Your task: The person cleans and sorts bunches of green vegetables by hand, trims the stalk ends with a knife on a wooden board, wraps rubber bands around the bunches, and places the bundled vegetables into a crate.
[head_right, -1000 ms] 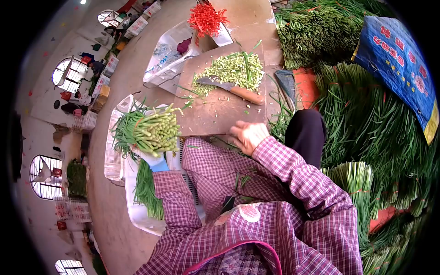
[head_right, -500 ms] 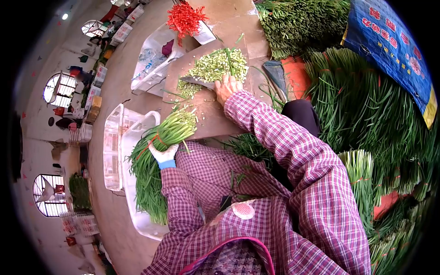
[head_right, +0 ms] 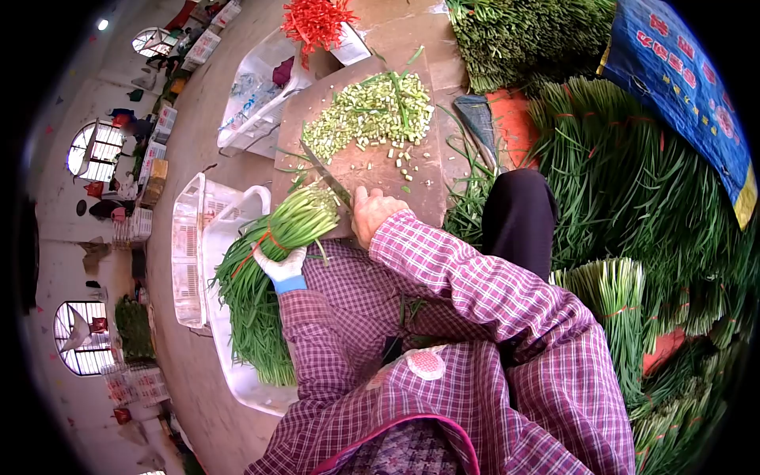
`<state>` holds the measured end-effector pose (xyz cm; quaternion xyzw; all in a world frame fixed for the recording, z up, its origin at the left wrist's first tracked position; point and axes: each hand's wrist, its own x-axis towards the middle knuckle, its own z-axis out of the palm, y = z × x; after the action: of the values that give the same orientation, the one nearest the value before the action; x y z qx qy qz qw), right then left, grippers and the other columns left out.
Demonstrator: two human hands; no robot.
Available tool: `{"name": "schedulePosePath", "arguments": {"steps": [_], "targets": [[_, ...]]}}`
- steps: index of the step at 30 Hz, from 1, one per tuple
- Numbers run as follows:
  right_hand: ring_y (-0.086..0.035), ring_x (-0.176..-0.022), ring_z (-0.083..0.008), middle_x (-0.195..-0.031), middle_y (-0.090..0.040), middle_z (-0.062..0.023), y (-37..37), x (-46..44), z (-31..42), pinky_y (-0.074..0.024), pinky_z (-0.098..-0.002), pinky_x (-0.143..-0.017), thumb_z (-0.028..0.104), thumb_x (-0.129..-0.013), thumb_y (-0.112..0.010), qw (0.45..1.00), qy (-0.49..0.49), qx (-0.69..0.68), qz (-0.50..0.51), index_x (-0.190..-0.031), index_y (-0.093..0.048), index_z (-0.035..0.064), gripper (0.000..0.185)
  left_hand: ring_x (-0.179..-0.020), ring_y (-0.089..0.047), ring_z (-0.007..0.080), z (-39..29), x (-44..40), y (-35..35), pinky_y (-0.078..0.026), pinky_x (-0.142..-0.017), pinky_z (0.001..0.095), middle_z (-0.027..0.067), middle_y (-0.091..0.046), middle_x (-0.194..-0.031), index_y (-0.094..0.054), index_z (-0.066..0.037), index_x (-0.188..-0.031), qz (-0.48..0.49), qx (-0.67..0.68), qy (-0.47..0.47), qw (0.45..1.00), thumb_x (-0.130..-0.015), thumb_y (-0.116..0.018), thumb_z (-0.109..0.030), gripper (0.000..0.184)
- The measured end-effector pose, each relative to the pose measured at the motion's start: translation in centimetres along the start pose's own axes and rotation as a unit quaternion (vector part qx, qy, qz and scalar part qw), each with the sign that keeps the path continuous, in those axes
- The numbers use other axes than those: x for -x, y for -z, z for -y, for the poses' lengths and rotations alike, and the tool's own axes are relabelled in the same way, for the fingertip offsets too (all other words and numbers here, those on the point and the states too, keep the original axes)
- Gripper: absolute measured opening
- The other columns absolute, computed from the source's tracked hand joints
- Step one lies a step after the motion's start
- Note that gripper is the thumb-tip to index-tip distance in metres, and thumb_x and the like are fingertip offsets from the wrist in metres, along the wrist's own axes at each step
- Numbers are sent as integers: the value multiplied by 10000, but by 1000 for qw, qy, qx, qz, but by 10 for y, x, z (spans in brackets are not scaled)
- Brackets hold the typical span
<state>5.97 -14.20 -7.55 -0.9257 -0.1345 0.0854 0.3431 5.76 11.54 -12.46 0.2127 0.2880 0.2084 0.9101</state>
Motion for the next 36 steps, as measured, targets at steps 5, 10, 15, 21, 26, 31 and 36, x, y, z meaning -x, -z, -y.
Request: {"name": "schedulePosePath", "arguments": {"steps": [5, 10, 15, 21, 26, 31, 36], "targets": [[-677, -784, -361, -809, -667, -199, -7, -17, 14, -535, -464, -658, 221, -869, -567, 993, -46, 61, 95, -1059, -444, 23, 301, -1167, -528, 337, 2, 3, 0, -399, -991, 587, 113, -597, -1241, -585, -114, -1228, 6, 0, -8, 1000, -711, -646, -527, 664], [-695, -810, -280, -841, -685, -155, -19, -39, 27, -544, -401, -675, 150, -892, -525, 983, 51, 176, 35, -1092, -450, 44, 238, -1185, -511, 330, 1, 0, 3, -388, -999, 586, 115, -568, -1276, -561, -105, -1245, 7, 28, -4, 1000, -694, -678, -503, 689], [-660, -901, -286, -957, -655, -147, -27, -63, 22, -515, -378, -791, 174, -902, -531, 976, 69, 207, 24, -1248, -416, 53, 385, -1196, -497, 338, -11, 1, 9, -375, -1007, 585, 118, -560, -1283, -551, -105, -1257, 3, 53, -7, 999, -698, -675, -506, 699], [-528, -1073, -306, -1187, -494, -145, 9, -62, -13, -463, -452, -904, 354, -895, -586, 955, 85, 235, -159, -1264, -458, 82, 477, -1183, -480, 328, -38, 11, 4, -392, -987, 555, 141, -532, -1270, -518, -64, -1268, 10, 129, -1, 992, -593, -787, -429, 813], [-613, -924, -335, -974, -604, -183, 3, 8, 42, -501, -445, -811, 571, -894, -496, 989, 143, -21, 4, -1107, -561, 45, 571, -1211, -484, 321, -46, 34, -27, -384, -1015, 559, 122, -538, -1306, -520, -72, -1282, 72, 133, 11, 988, -669, -766, -459, 766], [-658, -847, -356, -848, -671, -177, -28, -3, 58, -514, -445, -805, 496, -921, -496, 964, 200, -151, 88, -1005, -670, 33, 501, -1278, -422, 333, -42, 60, -42, -322, -1061, 574, 139, -476, -1379, -497, -84, -1326, 174, 13, -48, 984, -655, -737, -459, 805], [-635, -605, -128, -807, -702, -83, 24, 15, 46, -530, -262, -517, 323, -983, -456, 895, 129, -342, 256, -956, -689, 27, 378, -1320, -375, 374, -37, 88, -47, -270, -1097, 605, 138, -386, -1457, -368, -123, -1437, 215, -39, -133, 967, -801, -556, -625, 832]]}}
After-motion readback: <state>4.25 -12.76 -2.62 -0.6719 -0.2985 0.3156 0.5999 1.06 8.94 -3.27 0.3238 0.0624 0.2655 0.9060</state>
